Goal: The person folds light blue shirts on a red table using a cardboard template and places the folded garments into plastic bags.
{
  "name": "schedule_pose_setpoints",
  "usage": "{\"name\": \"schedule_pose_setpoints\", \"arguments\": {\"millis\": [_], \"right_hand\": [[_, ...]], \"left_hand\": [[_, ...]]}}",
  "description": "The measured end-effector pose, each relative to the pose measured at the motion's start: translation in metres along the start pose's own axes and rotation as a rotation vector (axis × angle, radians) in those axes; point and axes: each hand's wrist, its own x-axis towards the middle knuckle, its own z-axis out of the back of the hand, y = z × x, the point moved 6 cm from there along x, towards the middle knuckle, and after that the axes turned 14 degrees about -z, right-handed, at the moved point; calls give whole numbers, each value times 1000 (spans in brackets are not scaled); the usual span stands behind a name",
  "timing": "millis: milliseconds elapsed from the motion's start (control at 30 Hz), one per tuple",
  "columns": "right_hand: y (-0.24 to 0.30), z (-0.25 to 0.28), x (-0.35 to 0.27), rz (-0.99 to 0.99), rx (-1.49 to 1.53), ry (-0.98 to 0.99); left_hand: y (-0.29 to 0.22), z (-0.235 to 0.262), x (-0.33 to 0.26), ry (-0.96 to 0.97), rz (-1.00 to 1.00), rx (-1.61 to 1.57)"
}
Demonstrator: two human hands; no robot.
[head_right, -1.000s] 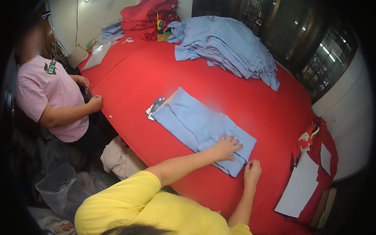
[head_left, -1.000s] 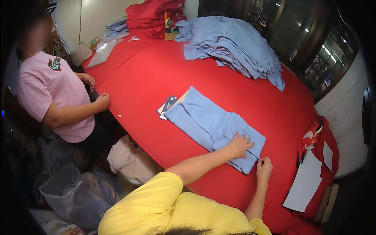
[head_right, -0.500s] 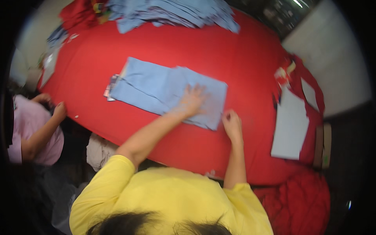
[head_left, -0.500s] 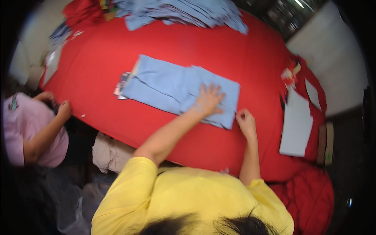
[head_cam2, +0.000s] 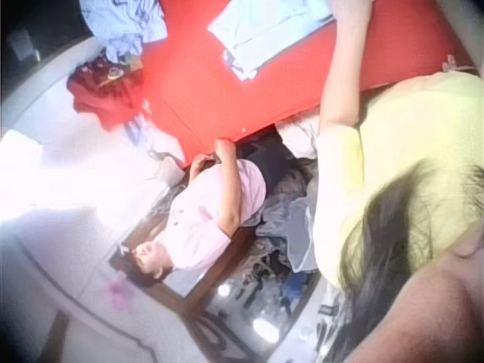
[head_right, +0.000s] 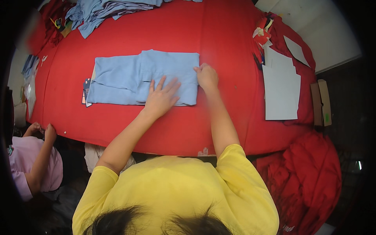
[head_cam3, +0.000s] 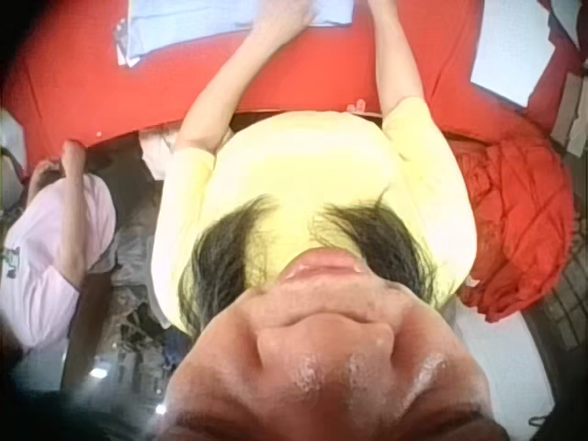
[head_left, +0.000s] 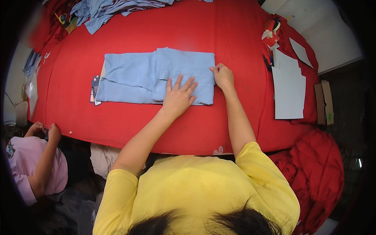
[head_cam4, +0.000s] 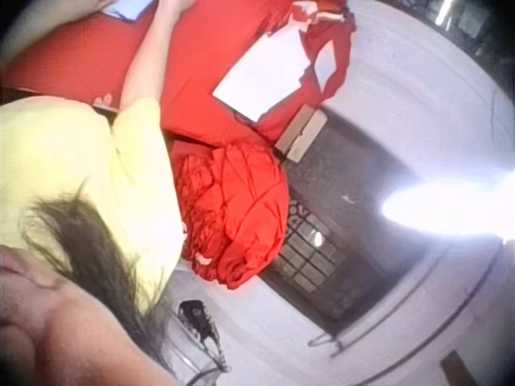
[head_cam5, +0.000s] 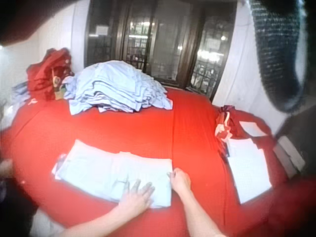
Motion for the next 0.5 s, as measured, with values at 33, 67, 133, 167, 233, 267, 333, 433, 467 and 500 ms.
{"name": "schedule_pose_setpoints", "arguments": {"millis": [33, 67, 133, 167, 233, 267, 333, 433, 467, 500], "right_hand": [[0, 0, -6, 12, 16, 59], [0, 0, -14, 23, 33, 118], [0, 3, -34, 51, -7, 241], [0, 1, -40, 66, -27, 305], [-18, -7, -31, 47, 441, 295], [-29, -11, -25, 42, 672, 285], [-32, -13, -27, -21, 655, 373], [-30, -7, -33, -86, 609, 421], [-27, -4, -36, -102, 590, 424], [-19, -3, -40, -75, 488, 448]], "left_hand": [[-1, 0, -2, -35, -2, 10], [-1, -3, -4, -70, -4, 20], [-3, -1, -5, -121, -12, 46], [-4, 0, -6, -135, -9, 62], [-7, -1, -2, -163, -29, 66], [-7, -3, -1, -172, -39, 58], [-1, -3, -5, -160, -15, 11], [5, 12, -9, -167, 81, -36], [8, 25, -15, -198, 142, 20], [12, 38, -23, -226, 208, 79]]}}
